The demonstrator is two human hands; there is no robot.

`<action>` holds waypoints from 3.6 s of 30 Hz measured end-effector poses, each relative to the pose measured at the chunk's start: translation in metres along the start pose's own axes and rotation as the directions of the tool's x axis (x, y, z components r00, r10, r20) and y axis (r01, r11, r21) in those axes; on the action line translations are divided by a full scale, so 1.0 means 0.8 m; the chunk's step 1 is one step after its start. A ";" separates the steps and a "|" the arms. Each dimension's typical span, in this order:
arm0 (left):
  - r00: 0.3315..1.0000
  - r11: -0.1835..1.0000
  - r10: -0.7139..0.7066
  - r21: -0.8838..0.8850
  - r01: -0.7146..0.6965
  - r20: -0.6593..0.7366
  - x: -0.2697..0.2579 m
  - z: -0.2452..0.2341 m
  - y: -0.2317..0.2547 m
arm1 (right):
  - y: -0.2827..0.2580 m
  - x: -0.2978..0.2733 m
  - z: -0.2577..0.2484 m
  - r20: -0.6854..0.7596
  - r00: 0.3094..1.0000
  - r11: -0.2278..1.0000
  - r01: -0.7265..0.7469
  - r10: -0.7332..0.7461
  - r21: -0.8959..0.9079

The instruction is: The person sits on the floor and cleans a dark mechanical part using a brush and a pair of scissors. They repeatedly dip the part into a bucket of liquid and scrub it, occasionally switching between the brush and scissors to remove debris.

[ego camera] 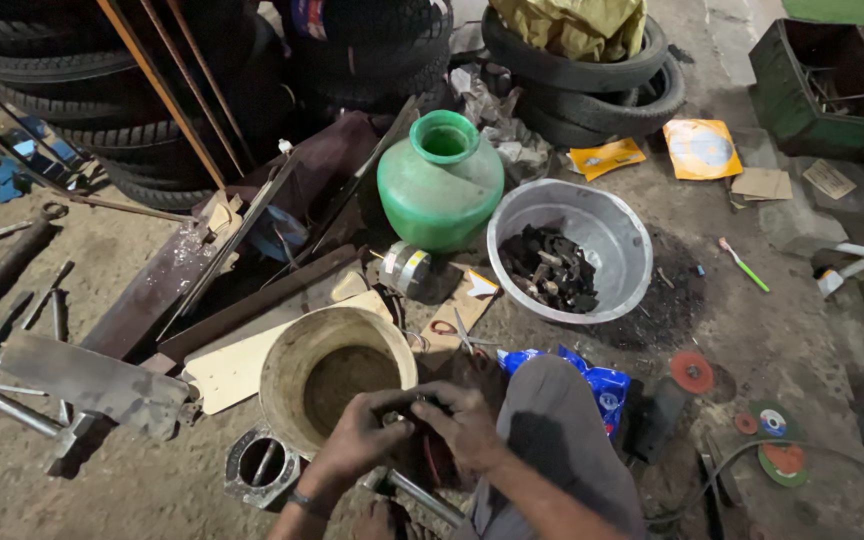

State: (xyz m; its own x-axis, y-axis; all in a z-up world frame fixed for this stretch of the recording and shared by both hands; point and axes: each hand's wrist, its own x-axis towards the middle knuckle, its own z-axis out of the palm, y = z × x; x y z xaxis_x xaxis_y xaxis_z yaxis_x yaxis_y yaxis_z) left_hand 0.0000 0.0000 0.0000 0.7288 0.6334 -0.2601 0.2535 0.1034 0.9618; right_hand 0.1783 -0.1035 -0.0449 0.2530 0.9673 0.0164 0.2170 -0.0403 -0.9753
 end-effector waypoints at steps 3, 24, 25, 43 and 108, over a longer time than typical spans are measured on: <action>0.968 0.969 0.239 0.043 -0.242 0.081 -0.004 -0.002 0.009 | -0.017 -0.003 0.006 0.002 1.000 0.985 -0.003 0.003 0.173; 0.964 0.974 -0.180 -0.172 0.147 -0.194 -0.006 0.015 0.035 | 0.012 0.013 0.027 -0.253 0.960 0.977 -0.069 0.120 0.201; 0.934 0.952 -0.250 -0.243 0.188 -0.256 -0.008 0.009 0.042 | 0.015 0.013 0.019 -0.274 0.954 0.980 -0.076 0.126 0.186; 0.858 0.785 -0.235 -0.610 -0.110 -0.457 -0.009 -0.067 0.015 | -0.025 0.059 0.033 -0.214 0.970 0.984 0.078 -0.112 -0.158; 0.743 0.778 0.149 -0.387 -0.495 -0.653 -0.054 -0.076 0.070 | 0.242 0.027 -0.051 -0.109 0.934 0.934 -0.349 0.340 -0.073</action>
State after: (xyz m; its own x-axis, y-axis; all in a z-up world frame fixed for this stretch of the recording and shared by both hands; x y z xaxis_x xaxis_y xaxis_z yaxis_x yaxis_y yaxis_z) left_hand -0.0561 0.0251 0.0701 0.1637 0.9865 0.0053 -0.4099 0.0631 0.9099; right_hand 0.2644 -0.1008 -0.2247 0.4132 0.8625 -0.2921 0.1838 -0.3932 -0.9009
